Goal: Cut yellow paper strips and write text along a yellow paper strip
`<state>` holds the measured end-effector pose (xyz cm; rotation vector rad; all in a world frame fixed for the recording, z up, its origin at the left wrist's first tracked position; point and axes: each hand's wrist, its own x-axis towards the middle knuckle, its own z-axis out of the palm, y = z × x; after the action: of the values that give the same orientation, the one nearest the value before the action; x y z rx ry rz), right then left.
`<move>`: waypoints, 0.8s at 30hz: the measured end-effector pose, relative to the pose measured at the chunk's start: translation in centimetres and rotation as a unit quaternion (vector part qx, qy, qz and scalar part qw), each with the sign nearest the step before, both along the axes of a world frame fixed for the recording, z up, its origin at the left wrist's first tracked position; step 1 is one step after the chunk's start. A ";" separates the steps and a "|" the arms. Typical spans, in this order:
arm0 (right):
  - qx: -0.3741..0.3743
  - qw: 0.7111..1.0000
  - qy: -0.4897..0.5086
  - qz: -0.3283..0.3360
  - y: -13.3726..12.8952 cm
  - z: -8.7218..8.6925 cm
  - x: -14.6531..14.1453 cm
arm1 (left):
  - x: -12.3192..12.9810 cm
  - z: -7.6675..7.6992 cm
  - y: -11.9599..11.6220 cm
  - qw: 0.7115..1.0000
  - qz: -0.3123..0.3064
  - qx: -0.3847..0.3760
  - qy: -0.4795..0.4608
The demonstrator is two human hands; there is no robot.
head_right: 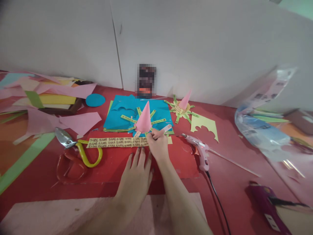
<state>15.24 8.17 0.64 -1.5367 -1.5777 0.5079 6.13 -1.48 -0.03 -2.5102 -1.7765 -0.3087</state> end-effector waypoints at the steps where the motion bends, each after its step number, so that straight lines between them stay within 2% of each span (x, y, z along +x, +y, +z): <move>1: -0.004 1.000 -0.003 0.002 0.0 0.0 0.0 | 0.0 0.0 0.0 1.000 0.000 -0.001 0.001; 6: -0.025 1.000 0.000 0.007 -0.1 0.1 0.0 | 0.0 0.0 0.0 1.000 0.003 -0.003 0.000; 24: -0.013 1.000 0.018 -0.002 0.0 0.1 0.2 | 0.0 0.0 0.0 1.000 0.000 -0.001 0.004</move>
<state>15.42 8.13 0.77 -1.5422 -1.5456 0.5518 6.13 -1.49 -0.03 -2.5102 -1.7741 -0.2959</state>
